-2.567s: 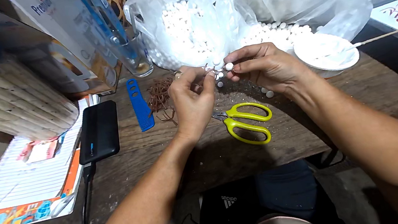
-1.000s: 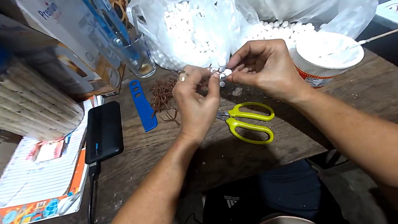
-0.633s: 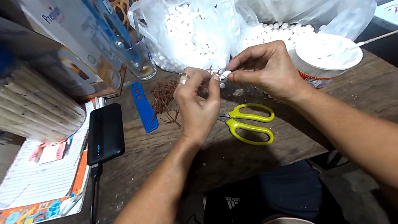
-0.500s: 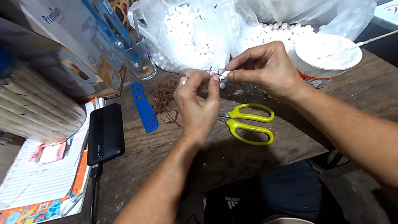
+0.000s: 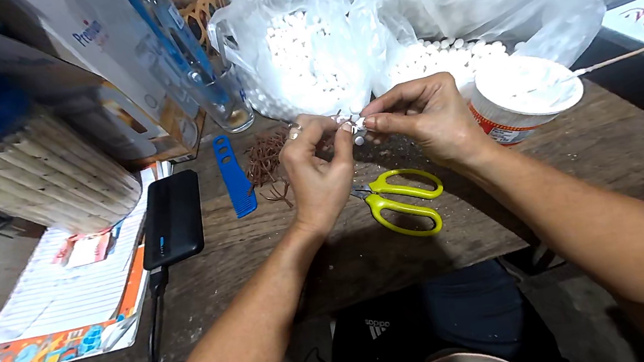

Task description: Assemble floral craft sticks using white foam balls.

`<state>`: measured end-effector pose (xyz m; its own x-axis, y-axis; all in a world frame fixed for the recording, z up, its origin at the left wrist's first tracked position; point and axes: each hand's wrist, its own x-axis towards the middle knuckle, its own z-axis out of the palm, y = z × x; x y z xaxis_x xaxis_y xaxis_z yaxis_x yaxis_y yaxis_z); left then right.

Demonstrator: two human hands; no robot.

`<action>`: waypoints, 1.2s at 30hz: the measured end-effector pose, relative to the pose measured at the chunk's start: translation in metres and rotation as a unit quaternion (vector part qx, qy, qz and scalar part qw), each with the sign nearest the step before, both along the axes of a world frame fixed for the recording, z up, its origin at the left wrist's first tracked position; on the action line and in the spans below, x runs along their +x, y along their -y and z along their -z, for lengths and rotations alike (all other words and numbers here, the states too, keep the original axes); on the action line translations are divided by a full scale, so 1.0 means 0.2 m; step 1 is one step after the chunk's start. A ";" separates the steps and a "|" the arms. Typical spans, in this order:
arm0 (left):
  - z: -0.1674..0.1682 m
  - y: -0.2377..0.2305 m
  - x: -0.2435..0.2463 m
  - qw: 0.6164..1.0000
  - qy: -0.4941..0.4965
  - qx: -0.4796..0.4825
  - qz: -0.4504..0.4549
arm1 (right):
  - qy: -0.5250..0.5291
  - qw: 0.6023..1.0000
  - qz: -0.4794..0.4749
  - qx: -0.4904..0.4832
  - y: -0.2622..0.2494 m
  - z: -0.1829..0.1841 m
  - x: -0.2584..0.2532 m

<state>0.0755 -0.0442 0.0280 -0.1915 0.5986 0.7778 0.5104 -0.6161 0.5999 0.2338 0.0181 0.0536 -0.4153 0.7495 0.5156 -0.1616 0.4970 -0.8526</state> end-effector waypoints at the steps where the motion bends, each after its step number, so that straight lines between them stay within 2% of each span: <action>1: 0.00 0.00 0.00 1.000 0.002 0.001 0.000 | -0.002 1.000 0.001 0.000 0.00 0.00 0.00; 6: -0.01 0.02 -0.01 1.000 -0.012 -0.016 0.009 | -0.013 1.000 -0.003 -0.007 0.00 0.01 -0.01; 16: 0.00 0.01 0.01 1.000 0.022 -0.007 0.018 | -0.027 0.999 0.011 -0.028 0.02 0.02 -0.02; 19: -0.01 0.03 0.00 0.999 0.018 -0.039 0.026 | -0.031 0.999 0.009 -0.038 0.01 0.02 -0.02; 22: -0.01 0.02 0.01 0.997 0.059 -0.040 0.023 | -0.022 0.999 0.004 -0.032 0.01 0.01 -0.02; 28: -0.01 0.02 0.01 0.994 0.086 -0.051 0.031 | 0.041 0.991 0.039 0.121 0.01 0.01 -0.01; 32: -0.03 0.03 0.00 0.990 0.098 -0.088 0.054 | 0.057 0.972 0.060 0.220 -0.02 0.04 0.00; 36: -0.03 0.03 0.00 0.990 0.090 -0.086 0.059 | 0.073 0.951 0.074 0.291 -0.02 0.05 0.00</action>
